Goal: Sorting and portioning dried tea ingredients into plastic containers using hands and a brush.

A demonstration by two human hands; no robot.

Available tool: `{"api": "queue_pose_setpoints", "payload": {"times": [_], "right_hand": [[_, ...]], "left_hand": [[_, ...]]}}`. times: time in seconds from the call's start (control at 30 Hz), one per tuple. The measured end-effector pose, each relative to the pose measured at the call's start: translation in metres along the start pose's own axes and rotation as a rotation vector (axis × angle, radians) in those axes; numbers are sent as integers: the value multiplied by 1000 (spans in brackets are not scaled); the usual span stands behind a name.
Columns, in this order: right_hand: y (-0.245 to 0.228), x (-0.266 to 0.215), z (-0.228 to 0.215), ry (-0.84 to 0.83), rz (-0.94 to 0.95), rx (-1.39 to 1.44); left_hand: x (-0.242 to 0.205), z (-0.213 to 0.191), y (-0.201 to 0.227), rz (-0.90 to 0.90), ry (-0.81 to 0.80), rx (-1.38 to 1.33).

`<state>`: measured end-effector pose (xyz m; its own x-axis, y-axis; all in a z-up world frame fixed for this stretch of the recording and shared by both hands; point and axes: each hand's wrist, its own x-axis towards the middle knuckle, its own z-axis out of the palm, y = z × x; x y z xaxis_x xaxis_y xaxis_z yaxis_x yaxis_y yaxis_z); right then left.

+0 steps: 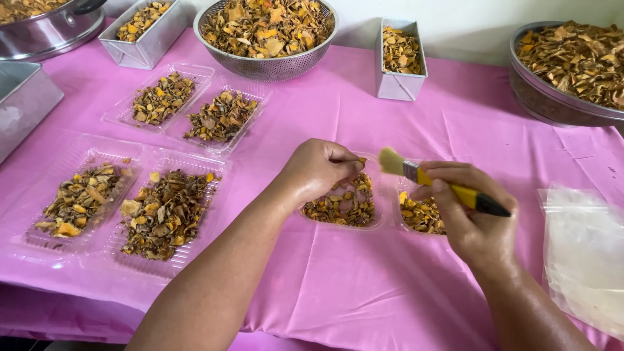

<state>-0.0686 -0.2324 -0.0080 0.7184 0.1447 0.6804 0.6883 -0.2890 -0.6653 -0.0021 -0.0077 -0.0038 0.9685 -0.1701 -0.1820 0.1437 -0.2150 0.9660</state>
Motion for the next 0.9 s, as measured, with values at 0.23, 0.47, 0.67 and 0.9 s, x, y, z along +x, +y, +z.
{"api": "queue_pose_setpoints", "payload": {"times": [0.23,0.47,0.67,0.9], "right_hand": [[-6,-2,-4,102,-90,-52],[18,-1,-12,207,50,484],[25,3,-8,167,308,526],[14,10,-18,215,252,758]], "left_hand": [[-4,2,1,146,76,177],[32,-3,-39,1022,290,643],[14,-2,-25,1259,368,781],[1,0,-14,1392,390,817]]}}
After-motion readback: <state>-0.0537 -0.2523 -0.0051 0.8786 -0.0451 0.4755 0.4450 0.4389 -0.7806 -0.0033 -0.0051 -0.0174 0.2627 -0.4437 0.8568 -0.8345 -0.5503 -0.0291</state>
